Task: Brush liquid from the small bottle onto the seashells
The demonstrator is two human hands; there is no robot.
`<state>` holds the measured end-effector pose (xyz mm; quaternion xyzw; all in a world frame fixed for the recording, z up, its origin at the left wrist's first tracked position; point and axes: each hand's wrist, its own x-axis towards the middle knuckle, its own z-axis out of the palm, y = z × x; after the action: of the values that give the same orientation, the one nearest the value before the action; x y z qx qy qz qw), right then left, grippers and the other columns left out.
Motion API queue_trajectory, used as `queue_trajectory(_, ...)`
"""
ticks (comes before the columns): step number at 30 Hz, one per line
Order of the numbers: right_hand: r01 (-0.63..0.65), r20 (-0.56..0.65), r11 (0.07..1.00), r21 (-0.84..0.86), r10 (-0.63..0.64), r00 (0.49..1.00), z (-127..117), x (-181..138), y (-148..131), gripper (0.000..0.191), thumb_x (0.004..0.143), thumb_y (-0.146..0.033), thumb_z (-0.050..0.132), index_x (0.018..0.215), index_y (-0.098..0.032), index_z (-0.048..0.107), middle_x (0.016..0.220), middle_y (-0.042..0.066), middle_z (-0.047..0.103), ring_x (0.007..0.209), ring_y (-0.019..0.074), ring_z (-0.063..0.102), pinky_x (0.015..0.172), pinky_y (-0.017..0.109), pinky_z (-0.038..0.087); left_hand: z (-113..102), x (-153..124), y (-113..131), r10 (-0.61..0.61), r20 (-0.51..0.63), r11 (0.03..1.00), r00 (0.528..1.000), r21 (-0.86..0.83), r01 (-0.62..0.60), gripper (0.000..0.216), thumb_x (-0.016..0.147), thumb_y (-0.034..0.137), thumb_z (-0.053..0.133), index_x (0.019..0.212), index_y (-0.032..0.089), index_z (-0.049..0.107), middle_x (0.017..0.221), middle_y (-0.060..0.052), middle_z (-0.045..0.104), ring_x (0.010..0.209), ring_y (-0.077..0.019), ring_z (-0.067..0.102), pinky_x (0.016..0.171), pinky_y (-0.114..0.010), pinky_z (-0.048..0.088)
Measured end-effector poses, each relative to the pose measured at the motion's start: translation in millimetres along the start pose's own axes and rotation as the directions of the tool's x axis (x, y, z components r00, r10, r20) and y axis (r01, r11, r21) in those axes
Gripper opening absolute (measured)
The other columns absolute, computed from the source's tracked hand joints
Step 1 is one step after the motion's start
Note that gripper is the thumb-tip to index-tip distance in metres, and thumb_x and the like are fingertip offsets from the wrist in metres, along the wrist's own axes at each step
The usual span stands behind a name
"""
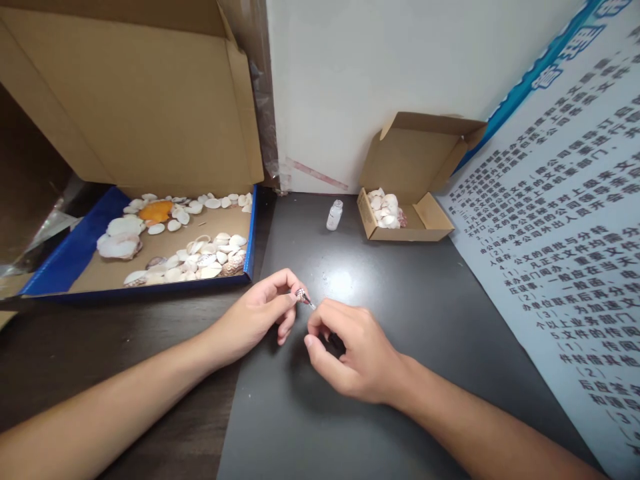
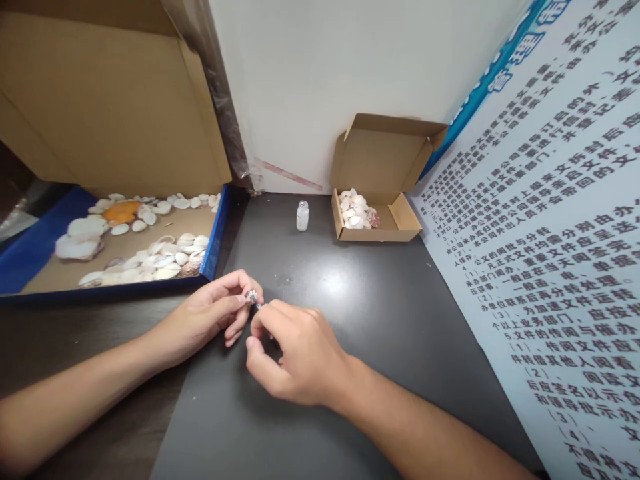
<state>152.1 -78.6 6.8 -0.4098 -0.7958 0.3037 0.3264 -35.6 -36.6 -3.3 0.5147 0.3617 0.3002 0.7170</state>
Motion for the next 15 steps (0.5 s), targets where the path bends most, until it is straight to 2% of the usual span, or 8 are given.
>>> queue_trajectory(5,-0.024,0.058,0.999,0.038,0.021,0.998,-2.6,-1.1,0.1,0.013,0.073,-0.010,0.048,0.081,-0.021,0.046,0.069,-0.005,0.049,0.057,0.0092,0.039,0.058,0.023,0.032,-1.1,0.2,-2.6,0.022,0.002,0.999,1.000,0.026,-0.022,0.016,0.096,0.031,0.051,0.086,0.020,0.045,0.056,0.008,0.051,0.043,-0.0058,0.045,0.046,-0.017,0.039)
queue_trajectory(10,-0.051,0.058,0.998,0.048,0.048,0.997,-5.0,-1.1,1.1,0.014,0.073,-0.010,0.046,0.079,-0.021,0.042,0.066,-0.006,0.043,0.056,0.0091,0.033,0.056,0.024,0.028,-2.0,0.0,-3.4,0.024,0.014,0.999,1.000,0.026,-0.024,0.014,0.095,0.030,0.052,0.087,0.020,0.046,0.054,0.008,0.049,0.043,-0.0055,0.043,0.046,-0.017,0.039)
queue_trajectory(15,-0.089,0.067,0.991,0.101,0.082,0.994,-4.3,-1.4,2.1,0.013,0.074,-0.009,0.045,0.080,-0.021,0.044,0.067,-0.006,0.046,0.056,0.0096,0.037,0.056,0.024,0.030,-1.8,-0.5,-2.6,0.009,0.014,0.999,1.000,0.039,-0.009,0.011,0.095,0.029,0.052,0.089,0.020,0.047,0.055,0.008,0.049,0.044,-0.0058,0.044,0.047,-0.017,0.041)
